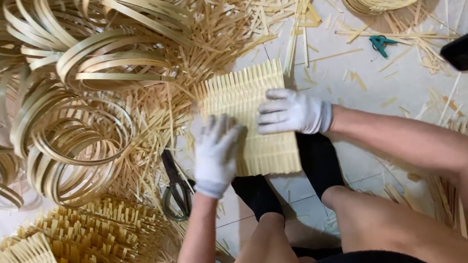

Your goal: The recorder constructs a bamboo basket by trimming strips with scissors and assembling them using wooden templates.

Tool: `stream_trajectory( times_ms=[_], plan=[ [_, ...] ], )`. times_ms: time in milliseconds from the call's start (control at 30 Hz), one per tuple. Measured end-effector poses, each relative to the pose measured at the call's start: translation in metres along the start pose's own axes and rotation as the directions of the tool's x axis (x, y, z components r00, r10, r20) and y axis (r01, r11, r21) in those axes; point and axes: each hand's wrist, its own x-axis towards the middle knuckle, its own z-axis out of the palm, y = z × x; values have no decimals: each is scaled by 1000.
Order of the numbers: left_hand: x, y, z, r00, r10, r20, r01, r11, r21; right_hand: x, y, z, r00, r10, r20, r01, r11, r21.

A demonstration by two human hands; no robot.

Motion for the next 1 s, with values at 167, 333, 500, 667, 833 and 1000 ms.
stream_trajectory(
  times_ms=[167,333,500,667,833,1000],
  plan=[
    [-7,32,27,998,-15,59,21,995,-97,-38,9,-12,986,30,163,-24,999,-37],
    [-11,35,22,988,-13,156,19,999,-39,-17,-34,-29,891,230,392,-187,972,-144],
    [-6,47,8,964,-27,265,47,996,-70,15,-66,-44,704,514,490,-519,843,-139],
    [-12,45,23,977,-48,205,64,995,-71,4,-60,-40,719,514,468,-517,845,-135],
    [-12,41,24,975,-75,209,85,995,-43,6,-58,-40,746,484,457,-498,862,-100],
    [-13,37,25,979,-53,196,69,995,-76,5,-56,-41,748,489,450,-514,855,-75]
  ],
)
